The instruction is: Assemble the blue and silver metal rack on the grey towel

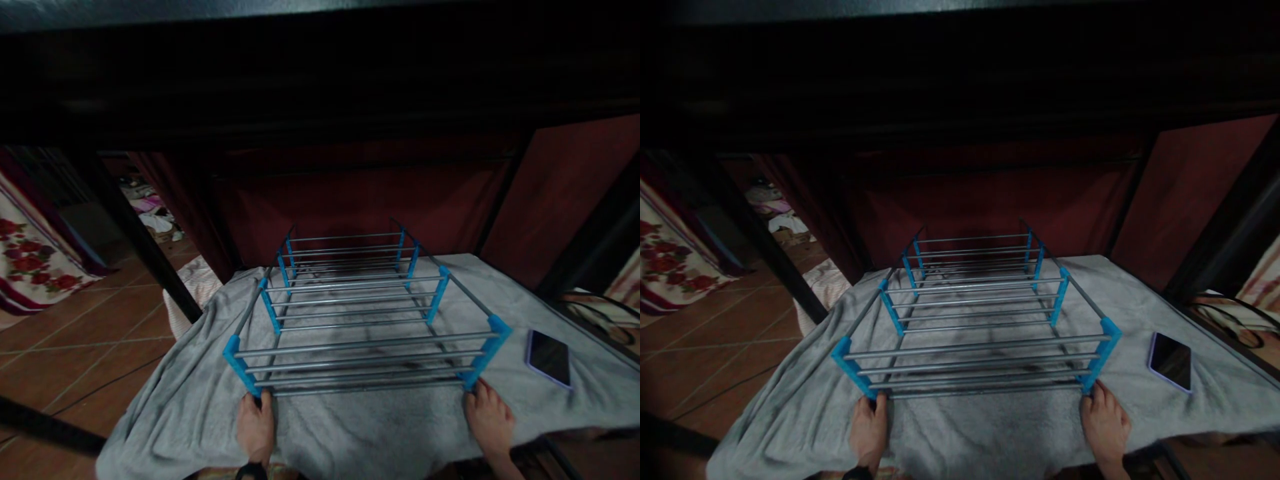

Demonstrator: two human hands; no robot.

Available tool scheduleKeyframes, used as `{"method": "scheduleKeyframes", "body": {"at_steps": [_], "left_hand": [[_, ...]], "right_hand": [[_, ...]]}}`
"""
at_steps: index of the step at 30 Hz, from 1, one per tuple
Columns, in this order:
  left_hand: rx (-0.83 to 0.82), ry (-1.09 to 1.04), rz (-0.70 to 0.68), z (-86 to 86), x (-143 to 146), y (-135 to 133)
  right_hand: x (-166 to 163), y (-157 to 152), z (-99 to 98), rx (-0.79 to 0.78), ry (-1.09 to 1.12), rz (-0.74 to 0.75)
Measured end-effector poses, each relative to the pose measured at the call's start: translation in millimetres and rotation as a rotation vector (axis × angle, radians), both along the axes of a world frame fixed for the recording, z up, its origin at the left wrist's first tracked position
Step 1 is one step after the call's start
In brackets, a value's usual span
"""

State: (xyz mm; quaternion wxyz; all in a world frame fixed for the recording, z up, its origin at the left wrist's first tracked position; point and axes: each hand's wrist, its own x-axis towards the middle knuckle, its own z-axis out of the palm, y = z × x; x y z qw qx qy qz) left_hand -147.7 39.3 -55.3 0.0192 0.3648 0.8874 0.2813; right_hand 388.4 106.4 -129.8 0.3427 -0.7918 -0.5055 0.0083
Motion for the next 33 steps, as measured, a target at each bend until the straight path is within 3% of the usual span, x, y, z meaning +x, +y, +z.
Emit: {"method": "scheduleKeyframes", "body": {"at_steps": [4, 9, 15, 19, 25, 29, 33], "left_hand": [[0.041, -0.09, -0.038, -3.6, -6, 0], [0.058, -0.156, -0.047, -3.1, -12, -1], [0.312, -0.407, -0.137, 0.8, -22, 6], [0.407, -0.471, -0.089, 2.6, -23, 9], [0.398, -0.48, -0.061, -5.4, -16, -8], [0.362, -0.457, 0.0, -12.9, -16, -24], [0.342, -0.431, -0.062, -13.3, -15, -37]], "right_hand": [[9, 12, 36.9, 0.167, 0.644, 0.058], [-5, 35, 76.4, 0.313, 1.14, 0.099], [-24, 50, 81.9, 0.396, 1.271, 0.032], [-26, 53, 86.1, 0.47, 1.341, -0.002], [-17, 37, 92.5, 0.539, 1.381, -0.021], [-12, 12, 85.8, 0.526, 1.399, -0.012], [-7, -4, 75.9, 0.509, 1.413, -0.012]]}}
